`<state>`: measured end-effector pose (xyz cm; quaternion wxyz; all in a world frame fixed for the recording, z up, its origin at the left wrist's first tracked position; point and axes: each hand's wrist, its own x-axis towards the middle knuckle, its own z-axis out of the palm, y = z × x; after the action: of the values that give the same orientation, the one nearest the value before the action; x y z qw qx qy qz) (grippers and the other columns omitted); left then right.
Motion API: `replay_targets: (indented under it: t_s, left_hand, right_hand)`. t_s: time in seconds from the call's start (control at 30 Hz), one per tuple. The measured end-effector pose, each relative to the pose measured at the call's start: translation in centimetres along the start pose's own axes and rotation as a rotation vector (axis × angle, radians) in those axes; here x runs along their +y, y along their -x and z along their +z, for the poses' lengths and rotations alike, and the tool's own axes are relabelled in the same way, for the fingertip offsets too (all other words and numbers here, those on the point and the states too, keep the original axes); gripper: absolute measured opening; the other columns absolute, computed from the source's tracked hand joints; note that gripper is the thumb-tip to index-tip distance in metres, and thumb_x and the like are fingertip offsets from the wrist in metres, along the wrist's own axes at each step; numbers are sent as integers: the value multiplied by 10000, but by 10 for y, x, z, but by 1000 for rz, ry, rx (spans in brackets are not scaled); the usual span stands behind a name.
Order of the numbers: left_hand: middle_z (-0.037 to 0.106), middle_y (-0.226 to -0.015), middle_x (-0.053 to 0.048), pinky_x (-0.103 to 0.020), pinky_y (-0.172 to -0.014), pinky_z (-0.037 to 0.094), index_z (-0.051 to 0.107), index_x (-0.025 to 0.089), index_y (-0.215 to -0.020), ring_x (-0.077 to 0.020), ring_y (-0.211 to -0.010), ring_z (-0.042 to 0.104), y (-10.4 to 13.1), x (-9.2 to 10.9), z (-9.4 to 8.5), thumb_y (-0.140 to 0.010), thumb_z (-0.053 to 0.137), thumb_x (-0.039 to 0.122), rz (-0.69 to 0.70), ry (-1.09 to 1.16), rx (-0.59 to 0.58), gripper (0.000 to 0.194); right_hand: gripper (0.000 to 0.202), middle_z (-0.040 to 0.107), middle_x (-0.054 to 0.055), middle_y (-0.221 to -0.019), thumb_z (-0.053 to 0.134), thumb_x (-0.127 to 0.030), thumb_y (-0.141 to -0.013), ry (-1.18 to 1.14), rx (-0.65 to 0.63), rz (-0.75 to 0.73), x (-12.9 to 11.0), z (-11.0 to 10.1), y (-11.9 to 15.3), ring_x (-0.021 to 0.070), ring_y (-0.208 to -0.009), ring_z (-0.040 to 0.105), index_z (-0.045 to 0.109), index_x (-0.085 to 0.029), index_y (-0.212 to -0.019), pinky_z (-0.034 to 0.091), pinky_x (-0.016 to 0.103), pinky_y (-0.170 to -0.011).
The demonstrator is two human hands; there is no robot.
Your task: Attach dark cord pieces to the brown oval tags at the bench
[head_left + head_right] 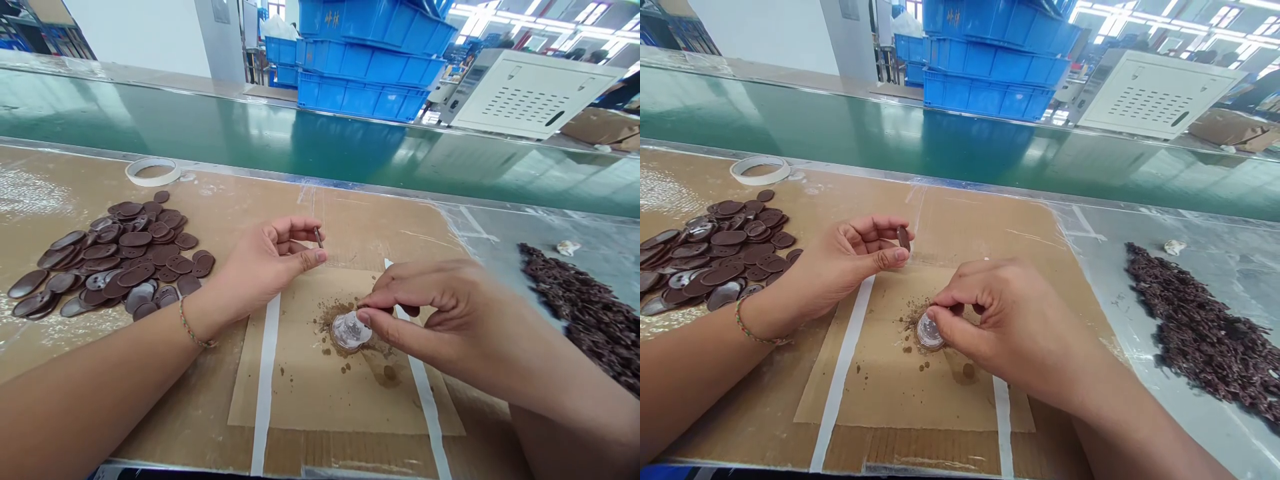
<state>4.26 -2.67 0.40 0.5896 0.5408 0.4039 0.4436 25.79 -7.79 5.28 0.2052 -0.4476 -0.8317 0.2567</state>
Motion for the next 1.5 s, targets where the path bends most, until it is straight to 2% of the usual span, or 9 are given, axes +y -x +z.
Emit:
replay_targets:
  t_s: [0.1, 0.3, 0.47, 0.6, 0.7, 0.8, 1.1, 1.33, 1.5]
  left_hand:
    - [717, -1105, -68, -295, -859, 537, 671, 163, -1134, -155, -925, 661, 2, 2, 1, -691, 867, 246, -2, 2, 2, 491]
    - [738, -1087, -63, -279, -843, 549, 686, 172, -1119, -149, -899, 675, 7, 8, 6, -690, 882, 258, 4, 28, -19, 479]
    - [766, -1025, -25, -198, -828, 566, 693, 199, -1119, -104, -870, 687, 17, 14, 13, -666, 895, 156, -12, 137, -82, 498]
    - [774, -1011, -5, -167, -815, 573, 716, 224, -1072, -91, -871, 694, 22, 14, 14, -684, 878, 117, -5, 191, -129, 434]
    - [777, -1016, -7, -168, -810, 577, 726, 227, -1055, -96, -873, 699, 21, 15, 13, -676, 884, 120, -9, 180, -107, 425]
    - [779, -1005, -15, -179, -793, 583, 732, 218, -1031, -104, -855, 699, 20, 17, 12, -651, 898, 123, -11, 180, -69, 425]
    - [778, -983, -18, -176, -770, 577, 733, 202, -1027, -93, -821, 690, 17, 17, 12, -648, 902, 137, 12, 201, -42, 420]
    - [770, -983, -19, -178, -787, 575, 717, 185, -1064, -88, -819, 689, 16, 16, 10, -664, 898, 160, 27, 174, -38, 440]
    - [763, -1035, -40, -239, -821, 576, 713, 189, -1075, -129, -860, 698, 15, 15, 9, -686, 886, 197, 37, 139, -32, 425]
  right_hand:
    - [178, 664, -45, -662, 694, -214, -881, -29, 30, 56, 2, -2, 2, 93, -573, 581, 769, -237, -721, 413, 237, -527]
    - [133, 708, -31, -728, 767, -307, -864, -223, 272, 122, 7, -8, 3, 115, -639, 609, 773, -254, -743, 446, 217, -573]
    - [95, 714, -33, -752, 767, -310, -882, -540, 260, 131, 13, -7, 2, 118, -697, 629, 782, -274, -794, 495, 198, -649]
    - [124, 676, -18, -711, 731, -285, -890, -359, 172, 129, 12, -3, 3, 125, -650, 579, 768, -229, -786, 443, 238, -598]
    - [151, 661, -21, -705, 680, -246, -899, -199, 67, 119, 8, -1, 3, 124, -639, 573, 755, -215, -772, 419, 266, -601]
    - [164, 649, -35, -703, 672, -202, -886, -163, 13, 106, 6, 0, 3, 110, -650, 584, 732, -211, -734, 410, 260, -615]
    - [183, 657, -46, -710, 672, -162, -898, -138, -49, 31, 8, 2, 2, 92, -654, 598, 740, -223, -739, 431, 234, -631]
    - [165, 675, -42, -728, 676, -218, -916, -127, -73, 64, 7, -1, 3, 101, -671, 613, 755, -244, -773, 452, 240, -647]
    - [126, 669, -31, -671, 729, -357, -878, -59, 45, 131, 19, -19, 9, 125, -572, 558, 782, -267, -806, 402, 255, -518]
